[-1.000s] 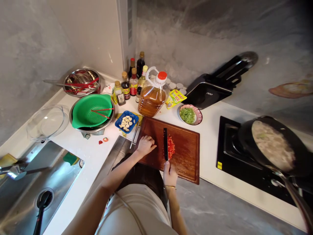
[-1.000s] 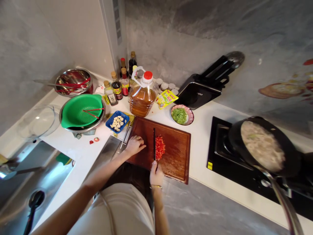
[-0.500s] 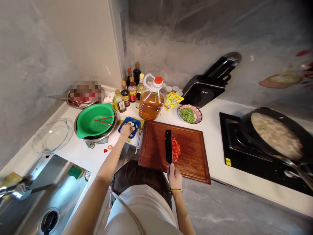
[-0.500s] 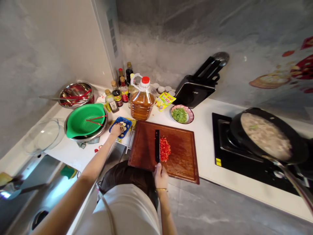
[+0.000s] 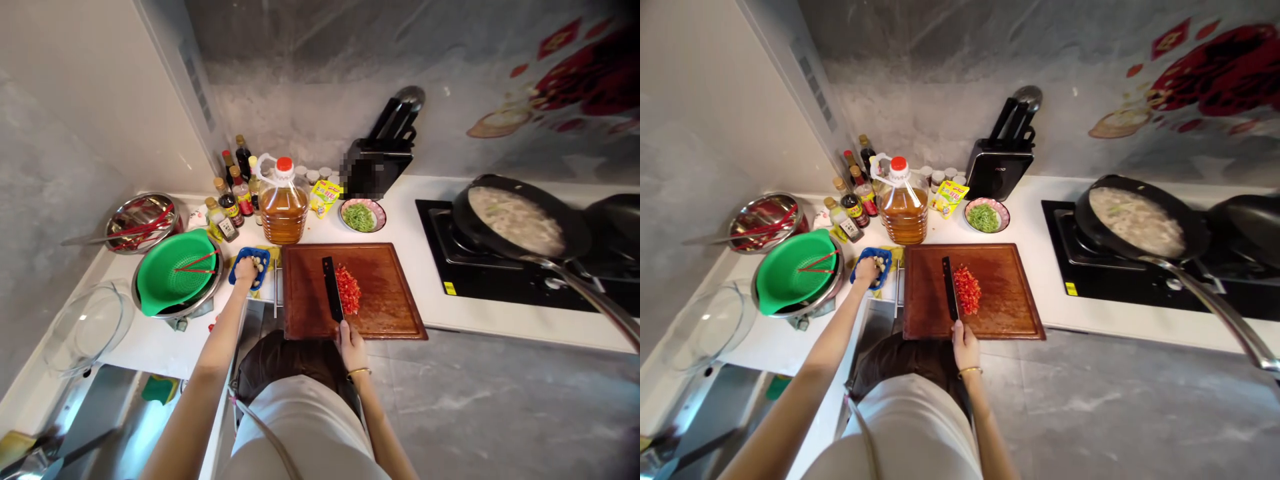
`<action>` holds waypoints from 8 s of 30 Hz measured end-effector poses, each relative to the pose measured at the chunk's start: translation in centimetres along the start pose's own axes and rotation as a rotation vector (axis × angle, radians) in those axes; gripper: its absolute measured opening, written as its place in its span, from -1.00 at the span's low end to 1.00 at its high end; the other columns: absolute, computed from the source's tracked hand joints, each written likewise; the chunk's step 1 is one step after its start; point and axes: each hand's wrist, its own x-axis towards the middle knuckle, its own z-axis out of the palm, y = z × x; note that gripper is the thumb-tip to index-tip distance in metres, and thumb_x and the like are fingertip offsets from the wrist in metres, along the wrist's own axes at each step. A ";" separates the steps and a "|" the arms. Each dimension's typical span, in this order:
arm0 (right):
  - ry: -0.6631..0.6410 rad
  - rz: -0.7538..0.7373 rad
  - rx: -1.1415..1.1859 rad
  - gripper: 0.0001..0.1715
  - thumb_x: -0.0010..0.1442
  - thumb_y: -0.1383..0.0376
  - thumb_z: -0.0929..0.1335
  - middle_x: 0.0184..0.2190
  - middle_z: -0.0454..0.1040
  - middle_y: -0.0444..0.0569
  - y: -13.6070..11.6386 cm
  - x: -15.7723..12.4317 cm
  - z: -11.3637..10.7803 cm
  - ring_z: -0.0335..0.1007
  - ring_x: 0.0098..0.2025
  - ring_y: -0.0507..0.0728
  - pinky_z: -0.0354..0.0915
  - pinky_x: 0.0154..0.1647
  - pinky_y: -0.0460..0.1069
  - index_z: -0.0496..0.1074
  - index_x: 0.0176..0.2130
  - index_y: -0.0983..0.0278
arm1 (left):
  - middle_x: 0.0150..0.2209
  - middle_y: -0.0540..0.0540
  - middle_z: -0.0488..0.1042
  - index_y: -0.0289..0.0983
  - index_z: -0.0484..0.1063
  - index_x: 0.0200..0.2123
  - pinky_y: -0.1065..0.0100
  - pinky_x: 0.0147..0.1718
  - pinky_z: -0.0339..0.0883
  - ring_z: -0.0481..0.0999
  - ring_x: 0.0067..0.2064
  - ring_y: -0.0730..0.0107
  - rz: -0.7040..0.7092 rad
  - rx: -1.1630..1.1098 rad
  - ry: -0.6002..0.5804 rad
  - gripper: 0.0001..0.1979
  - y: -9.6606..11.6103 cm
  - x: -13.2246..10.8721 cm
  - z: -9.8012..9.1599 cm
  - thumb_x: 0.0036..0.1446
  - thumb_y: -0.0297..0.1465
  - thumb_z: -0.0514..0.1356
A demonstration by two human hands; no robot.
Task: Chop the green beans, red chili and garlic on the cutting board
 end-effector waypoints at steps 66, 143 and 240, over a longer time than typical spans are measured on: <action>-0.369 -0.142 -0.743 -0.50 0.32 0.07 0.07 -0.38 0.53 0.14 -1.2 5.7 -7.4 0.49 -0.34 0.19 0.27 -0.25 0.02 0.43 -0.29 0.27 | 0.09 -0.20 0.27 -0.22 0.12 0.17 0.23 0.09 0.25 0.31 0.12 0.26 0.283 -0.516 0.111 -0.49 13.4 -17.0 9.8 0.15 -0.39 0.14; -0.515 0.049 -0.991 -0.47 0.36 0.12 0.00 -0.32 0.54 0.18 -6.0 3.5 -6.7 0.52 -0.22 0.21 0.31 -0.25 0.02 0.35 -0.14 0.36 | -0.03 -0.16 0.45 -0.23 0.36 -0.07 0.18 0.00 0.32 0.42 -0.01 0.28 0.604 -0.451 0.284 -0.78 12.8 -15.6 12.2 0.24 -0.39 0.04; -0.473 -0.095 -1.044 -0.45 0.37 0.11 -0.01 -0.34 0.55 0.16 -3.5 4.3 -4.9 0.53 -0.27 0.19 0.33 -0.29 -0.02 0.36 -0.11 0.35 | -0.06 -0.18 0.40 -0.25 0.35 -0.10 0.16 0.04 0.30 0.36 0.03 0.26 0.526 -0.600 0.373 -0.81 11.9 -16.2 12.5 0.23 -0.42 0.07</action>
